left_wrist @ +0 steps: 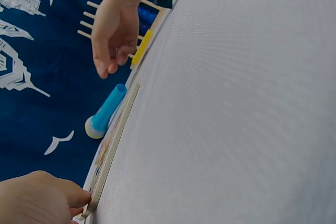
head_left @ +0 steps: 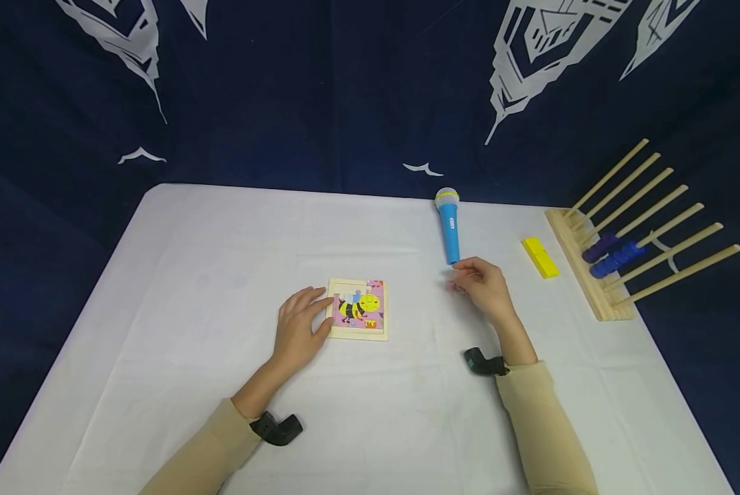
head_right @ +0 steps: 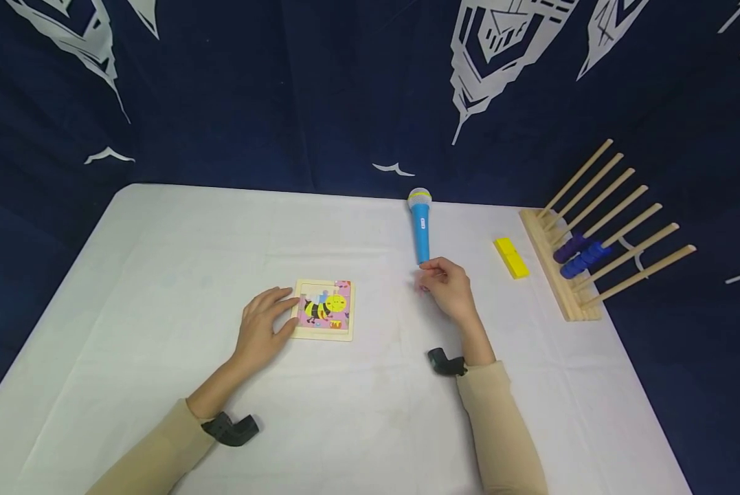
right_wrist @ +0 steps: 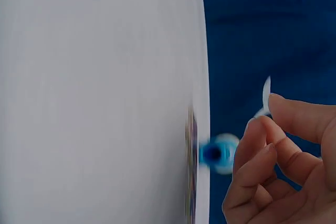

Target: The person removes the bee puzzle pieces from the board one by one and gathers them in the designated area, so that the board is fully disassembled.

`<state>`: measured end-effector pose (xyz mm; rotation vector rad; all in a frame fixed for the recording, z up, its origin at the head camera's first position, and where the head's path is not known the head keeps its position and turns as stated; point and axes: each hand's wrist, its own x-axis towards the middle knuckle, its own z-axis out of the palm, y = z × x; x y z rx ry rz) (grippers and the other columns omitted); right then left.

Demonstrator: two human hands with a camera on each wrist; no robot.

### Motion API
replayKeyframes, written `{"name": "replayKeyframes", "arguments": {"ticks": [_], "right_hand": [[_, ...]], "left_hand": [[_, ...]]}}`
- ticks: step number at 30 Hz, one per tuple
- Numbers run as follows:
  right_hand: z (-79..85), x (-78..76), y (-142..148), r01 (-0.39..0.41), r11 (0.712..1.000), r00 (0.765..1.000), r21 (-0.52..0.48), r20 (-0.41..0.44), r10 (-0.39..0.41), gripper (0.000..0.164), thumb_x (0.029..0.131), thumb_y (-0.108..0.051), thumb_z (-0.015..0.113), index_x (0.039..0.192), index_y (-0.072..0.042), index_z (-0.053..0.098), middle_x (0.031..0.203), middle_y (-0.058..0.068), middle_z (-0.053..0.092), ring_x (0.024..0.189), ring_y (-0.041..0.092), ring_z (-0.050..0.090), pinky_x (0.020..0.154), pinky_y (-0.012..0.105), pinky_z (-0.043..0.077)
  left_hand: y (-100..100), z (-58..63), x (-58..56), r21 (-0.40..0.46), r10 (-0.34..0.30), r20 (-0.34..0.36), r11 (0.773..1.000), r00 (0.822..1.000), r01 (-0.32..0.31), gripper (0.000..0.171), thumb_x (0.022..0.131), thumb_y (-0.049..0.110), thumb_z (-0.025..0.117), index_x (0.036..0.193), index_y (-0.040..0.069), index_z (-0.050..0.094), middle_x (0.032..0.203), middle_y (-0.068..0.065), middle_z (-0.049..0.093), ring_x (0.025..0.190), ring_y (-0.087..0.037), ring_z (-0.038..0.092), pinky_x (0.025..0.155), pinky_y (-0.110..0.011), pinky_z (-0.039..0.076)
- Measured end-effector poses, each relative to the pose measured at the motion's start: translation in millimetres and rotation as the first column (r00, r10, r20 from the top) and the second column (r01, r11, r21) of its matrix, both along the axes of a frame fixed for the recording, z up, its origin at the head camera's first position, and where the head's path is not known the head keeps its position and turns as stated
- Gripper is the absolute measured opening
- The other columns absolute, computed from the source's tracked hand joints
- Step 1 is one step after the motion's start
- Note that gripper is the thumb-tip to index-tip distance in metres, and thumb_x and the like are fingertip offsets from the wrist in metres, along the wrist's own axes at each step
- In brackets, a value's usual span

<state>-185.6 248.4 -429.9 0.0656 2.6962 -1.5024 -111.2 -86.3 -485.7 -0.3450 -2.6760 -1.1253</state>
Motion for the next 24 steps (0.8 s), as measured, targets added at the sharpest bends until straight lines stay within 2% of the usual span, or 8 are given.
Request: {"name": "replayKeyframes", "arguments": {"ticks": [6,13,18,24], "right_hand": [[1.4,-3.4,-38.1,-0.079,0.995,0.997,-0.052,0.000,0.080,0.033,0.091,-0.011,0.066,0.120,0.004,0.061,0.105,0.018,0.060,0.077,0.018,0.061,0.064,0.022,0.050],[1.0,-8.6,-77.0,-0.155,0.985,0.988,-0.078,-0.003,0.155,0.035,0.089,-0.012,0.068,0.122,-0.001,0.061,0.112,0.016,0.060,0.086,0.022,0.057,0.068,0.024,0.051],[-3.1,-8.8,-93.4,-0.188,0.980,0.982,-0.067,-0.007,0.187,0.036,0.088,-0.012,0.069,0.123,-0.004,0.061,0.115,0.015,0.061,0.091,0.024,0.056,0.070,0.024,0.049],[-10.4,-6.2,-103.0,-0.217,0.973,0.976,-0.075,-0.005,0.217,0.038,0.086,-0.009,0.070,0.122,-0.005,0.061,0.117,0.015,0.060,0.085,0.023,0.055,0.073,0.027,0.046]], "left_hand": [[0.5,0.6,-0.9,0.005,-0.003,0.008,1.000,1.000,0.003,0.035,0.087,0.009,0.070,0.121,0.001,0.067,0.139,-0.016,0.055,0.136,-0.035,0.039,0.113,-0.057,0.022],[1.2,-0.3,-2.2,0.003,-0.004,0.015,1.000,1.000,0.004,0.035,0.087,0.009,0.070,0.121,0.001,0.067,0.139,-0.016,0.055,0.137,-0.035,0.038,0.114,-0.057,0.022],[1.0,-0.9,-2.3,-0.003,-0.005,0.016,1.000,1.000,0.005,0.035,0.086,0.009,0.070,0.121,0.001,0.067,0.139,-0.016,0.056,0.137,-0.035,0.039,0.115,-0.057,0.022],[-0.6,-1.1,-1.0,-0.005,-0.005,0.013,1.000,1.000,0.005,0.036,0.086,0.009,0.070,0.121,0.001,0.067,0.139,-0.016,0.056,0.137,-0.035,0.039,0.115,-0.057,0.023]]}}
